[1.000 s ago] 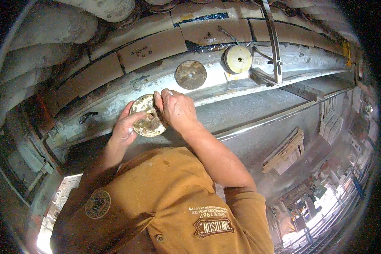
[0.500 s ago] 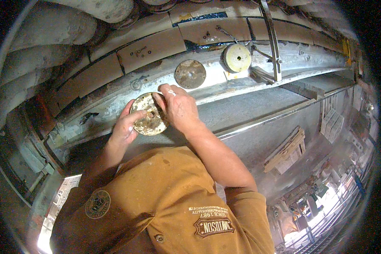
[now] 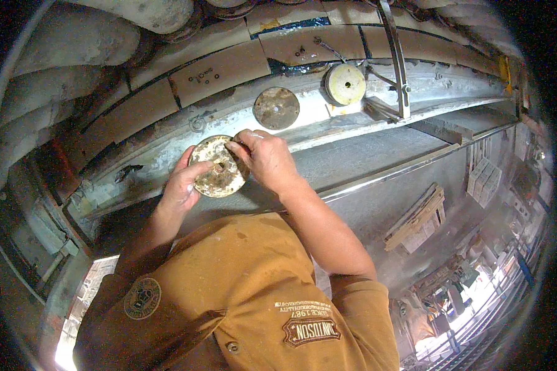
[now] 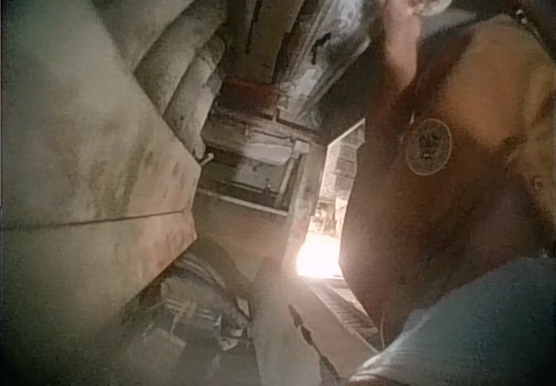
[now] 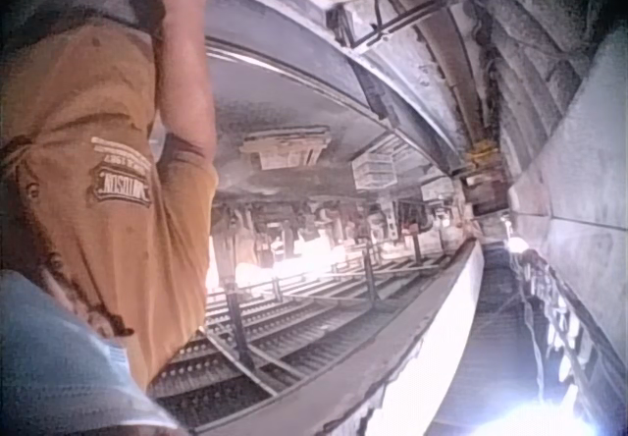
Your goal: The person picks up a dirty circular metal disc and scrapes its surface with a small tool, then places it on a shelf. The person repeats this process with another disc, scraping and placing it on the shelf. The person then uses a wrench to tighten a bolt on a metal bracket above the shelf.
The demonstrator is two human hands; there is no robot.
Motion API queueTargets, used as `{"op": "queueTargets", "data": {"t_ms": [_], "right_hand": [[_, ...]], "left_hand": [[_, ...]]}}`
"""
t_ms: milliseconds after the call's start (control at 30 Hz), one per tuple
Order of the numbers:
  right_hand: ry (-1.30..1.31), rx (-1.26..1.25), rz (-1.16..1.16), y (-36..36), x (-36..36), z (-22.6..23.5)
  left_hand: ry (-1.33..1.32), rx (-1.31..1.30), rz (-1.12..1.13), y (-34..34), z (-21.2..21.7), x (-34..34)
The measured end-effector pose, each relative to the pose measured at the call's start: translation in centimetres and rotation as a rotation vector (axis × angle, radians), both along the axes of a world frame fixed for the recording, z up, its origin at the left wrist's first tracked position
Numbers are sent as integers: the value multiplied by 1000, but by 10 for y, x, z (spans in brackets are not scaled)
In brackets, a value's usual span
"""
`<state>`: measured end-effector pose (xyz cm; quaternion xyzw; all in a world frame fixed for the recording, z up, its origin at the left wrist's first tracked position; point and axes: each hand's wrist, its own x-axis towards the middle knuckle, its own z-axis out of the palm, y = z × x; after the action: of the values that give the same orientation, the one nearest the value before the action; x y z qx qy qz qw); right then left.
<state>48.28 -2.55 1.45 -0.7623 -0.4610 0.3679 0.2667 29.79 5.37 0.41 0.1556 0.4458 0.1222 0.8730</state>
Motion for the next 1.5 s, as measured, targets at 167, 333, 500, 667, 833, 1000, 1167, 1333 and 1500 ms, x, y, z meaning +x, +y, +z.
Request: {"op": "queueTargets", "data": {"t_ms": [167, 333, 500, 667, 833, 1000, 1167, 1333, 1500], "right_hand": [[3, 54, 54, -4, 1, -4], [-158, 35, 195, -2, 0, -4], [-257, 6, 215, -2, -3, -9], [-276, 41, 210, -4, -5, -9], [-321, -5, 300, -3, -5, -9], [-305, 14, 218, -6, -10, -21], [-268, -40, 204, -3, -10, -19], [-316, -35, 143, -1, -10, -16], [-317, -30, 126, 3, -8, -10]], "left_hand": [[-4, -26, 7, 3, 1, 1], [-4, -44, -5, 1, -1, 0], [56, 31, -31, -4, -3, 0], [104, 81, -32, -5, 2, 3], [131, 128, -61, -5, -1, 1], [129, 139, -75, -4, 1, 2], [115, 140, -88, -3, 1, 3], [120, 142, -81, -3, 2, 4], [115, 103, -55, -2, 3, 4]]}}
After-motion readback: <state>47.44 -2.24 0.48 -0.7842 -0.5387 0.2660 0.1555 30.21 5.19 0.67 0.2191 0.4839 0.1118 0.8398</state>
